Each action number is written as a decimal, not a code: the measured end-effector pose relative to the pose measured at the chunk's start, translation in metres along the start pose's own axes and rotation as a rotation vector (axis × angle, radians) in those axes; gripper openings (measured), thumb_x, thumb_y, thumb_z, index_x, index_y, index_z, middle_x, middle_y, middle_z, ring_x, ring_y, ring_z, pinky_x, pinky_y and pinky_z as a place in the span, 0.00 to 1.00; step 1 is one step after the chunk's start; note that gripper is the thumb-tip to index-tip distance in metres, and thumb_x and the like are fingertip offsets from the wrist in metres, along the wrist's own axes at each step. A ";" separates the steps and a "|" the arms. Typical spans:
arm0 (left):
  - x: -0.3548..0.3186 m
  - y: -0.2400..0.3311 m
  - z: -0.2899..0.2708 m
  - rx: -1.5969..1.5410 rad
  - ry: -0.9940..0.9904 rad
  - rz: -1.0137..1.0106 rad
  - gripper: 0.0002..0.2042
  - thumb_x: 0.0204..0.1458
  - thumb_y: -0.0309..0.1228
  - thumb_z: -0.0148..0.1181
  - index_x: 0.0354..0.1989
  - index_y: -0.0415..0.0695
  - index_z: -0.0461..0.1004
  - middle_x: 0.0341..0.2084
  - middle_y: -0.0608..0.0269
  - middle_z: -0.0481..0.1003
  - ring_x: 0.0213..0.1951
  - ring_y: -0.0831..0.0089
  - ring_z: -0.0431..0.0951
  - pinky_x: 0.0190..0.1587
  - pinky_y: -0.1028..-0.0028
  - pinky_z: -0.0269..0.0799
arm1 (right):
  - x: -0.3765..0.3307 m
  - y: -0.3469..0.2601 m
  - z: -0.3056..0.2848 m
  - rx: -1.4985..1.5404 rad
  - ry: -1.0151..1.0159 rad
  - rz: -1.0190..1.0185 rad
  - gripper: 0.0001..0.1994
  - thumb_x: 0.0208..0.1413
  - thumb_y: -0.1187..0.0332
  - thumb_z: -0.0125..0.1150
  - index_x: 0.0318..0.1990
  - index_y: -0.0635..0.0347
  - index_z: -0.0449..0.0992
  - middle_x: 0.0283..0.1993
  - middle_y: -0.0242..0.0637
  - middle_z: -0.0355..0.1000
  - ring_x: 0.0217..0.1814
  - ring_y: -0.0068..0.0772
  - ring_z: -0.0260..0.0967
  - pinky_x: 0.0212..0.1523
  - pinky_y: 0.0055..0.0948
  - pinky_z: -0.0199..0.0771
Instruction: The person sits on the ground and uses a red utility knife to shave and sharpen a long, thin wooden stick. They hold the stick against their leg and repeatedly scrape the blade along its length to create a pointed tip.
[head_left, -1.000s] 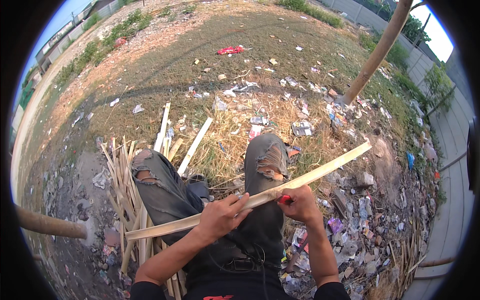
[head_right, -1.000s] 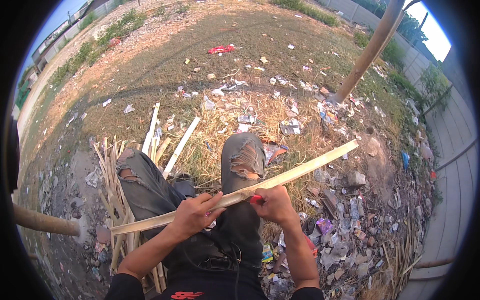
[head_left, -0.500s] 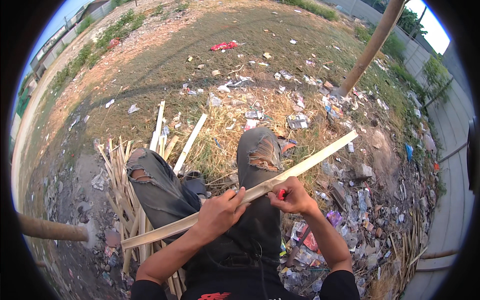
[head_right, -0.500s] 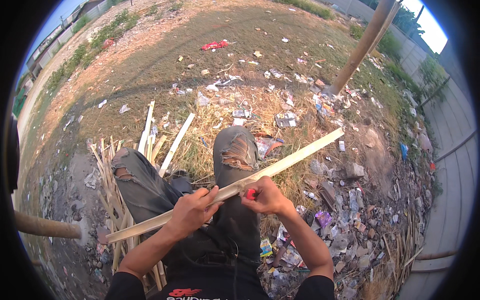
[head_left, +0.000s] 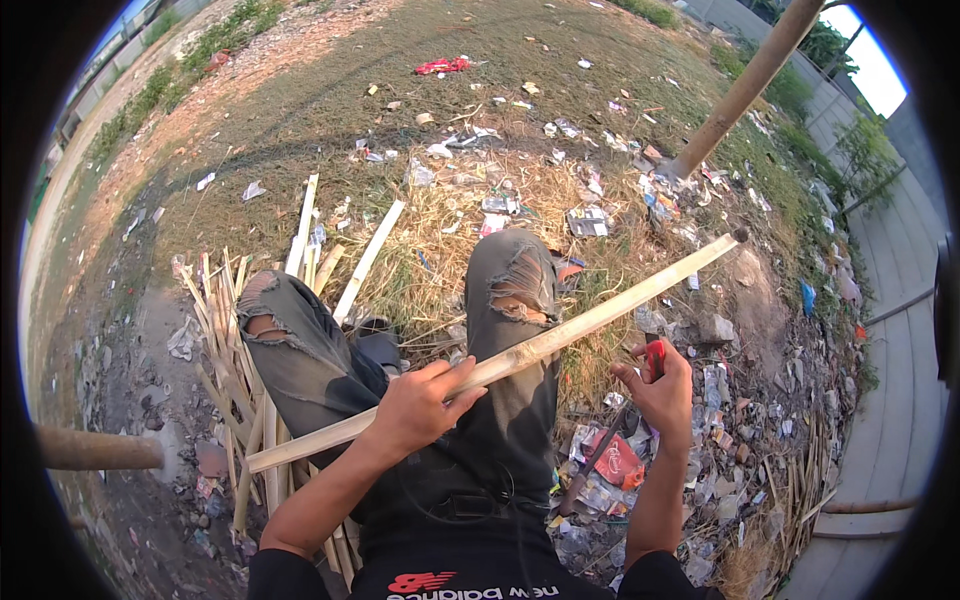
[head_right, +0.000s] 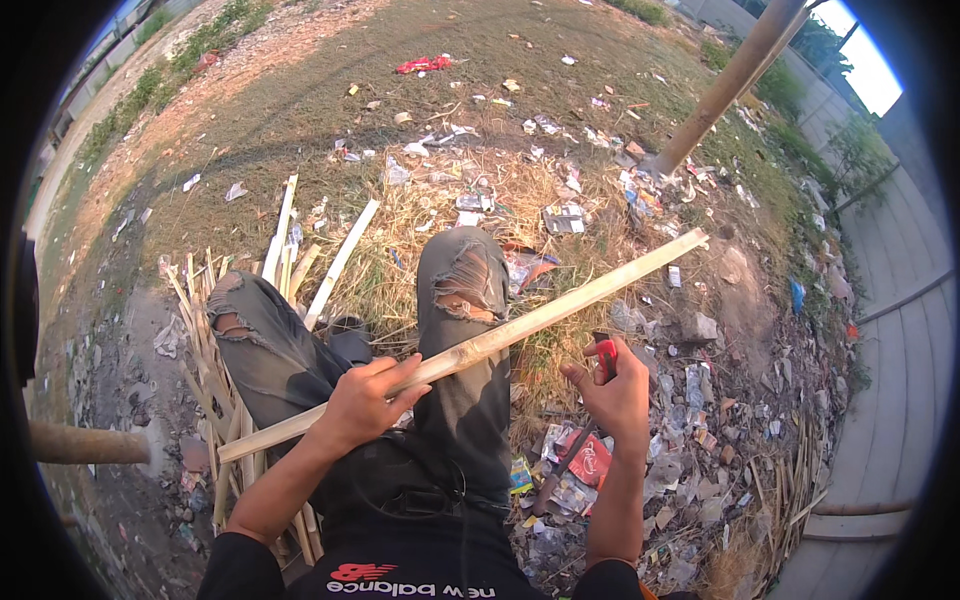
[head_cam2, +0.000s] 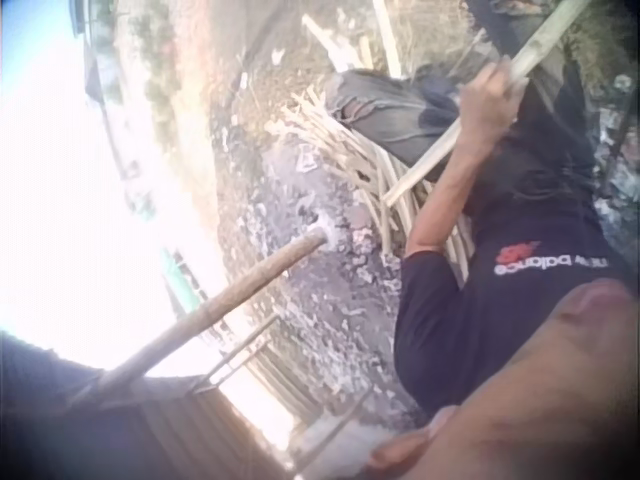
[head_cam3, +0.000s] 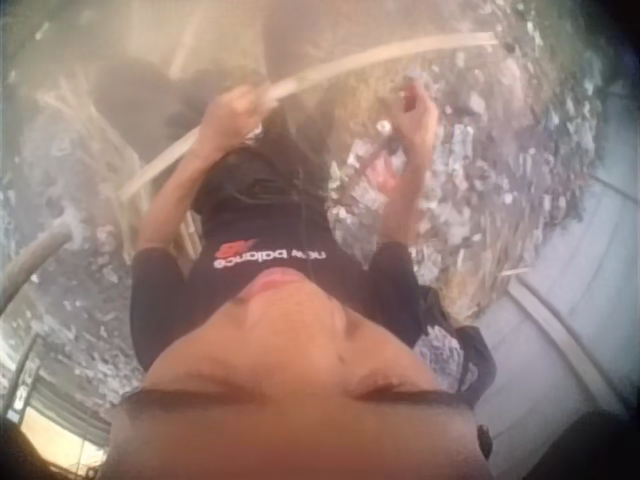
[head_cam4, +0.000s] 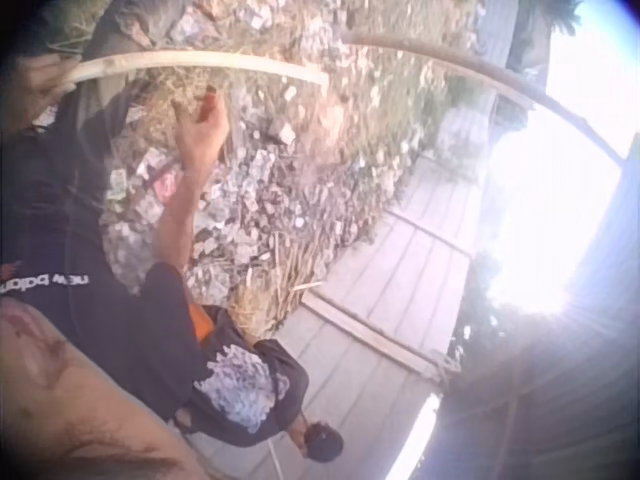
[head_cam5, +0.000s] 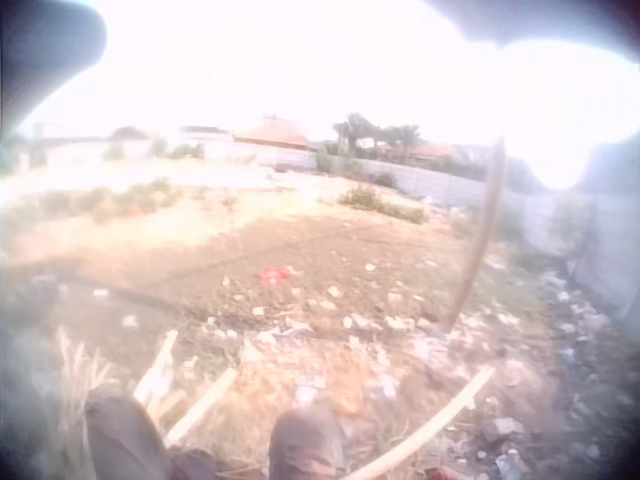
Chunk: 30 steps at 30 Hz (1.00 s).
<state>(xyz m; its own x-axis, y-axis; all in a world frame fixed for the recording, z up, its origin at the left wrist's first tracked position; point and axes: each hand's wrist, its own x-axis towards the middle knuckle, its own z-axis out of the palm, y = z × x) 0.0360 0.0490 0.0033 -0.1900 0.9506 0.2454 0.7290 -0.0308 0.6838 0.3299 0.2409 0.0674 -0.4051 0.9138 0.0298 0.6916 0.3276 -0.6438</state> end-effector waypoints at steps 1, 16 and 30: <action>0.001 0.002 0.000 0.002 -0.007 -0.002 0.24 0.58 0.40 0.73 0.59 0.37 0.81 0.31 0.52 0.79 0.30 0.53 0.81 0.34 0.62 0.77 | -0.005 0.004 0.016 0.092 0.007 -0.029 0.15 0.64 0.59 0.72 0.40 0.63 0.76 0.21 0.28 0.62 0.23 0.21 0.56 0.26 0.30 0.60; 0.005 0.008 -0.007 0.017 -0.070 -0.046 0.24 0.61 0.41 0.70 0.60 0.40 0.80 0.31 0.52 0.78 0.31 0.52 0.80 0.34 0.59 0.75 | -0.018 -0.026 0.105 0.160 0.009 -0.081 0.22 0.75 0.54 0.50 0.36 0.66 0.75 0.23 0.57 0.71 0.27 0.65 0.72 0.30 0.53 0.67; 0.012 0.003 -0.009 -0.127 -0.106 -0.060 0.23 0.61 0.41 0.70 0.57 0.35 0.81 0.30 0.50 0.78 0.32 0.52 0.81 0.37 0.60 0.75 | -0.014 -0.027 0.109 0.397 -0.229 0.015 0.25 0.74 0.52 0.55 0.34 0.69 0.77 0.18 0.41 0.62 0.21 0.30 0.60 0.27 0.37 0.62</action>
<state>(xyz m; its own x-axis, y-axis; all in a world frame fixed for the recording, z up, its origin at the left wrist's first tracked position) 0.0300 0.0576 0.0146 -0.1552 0.9789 0.1325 0.6286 -0.0056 0.7777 0.2520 0.1932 0.0009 -0.5497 0.8263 -0.1226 0.4334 0.1566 -0.8875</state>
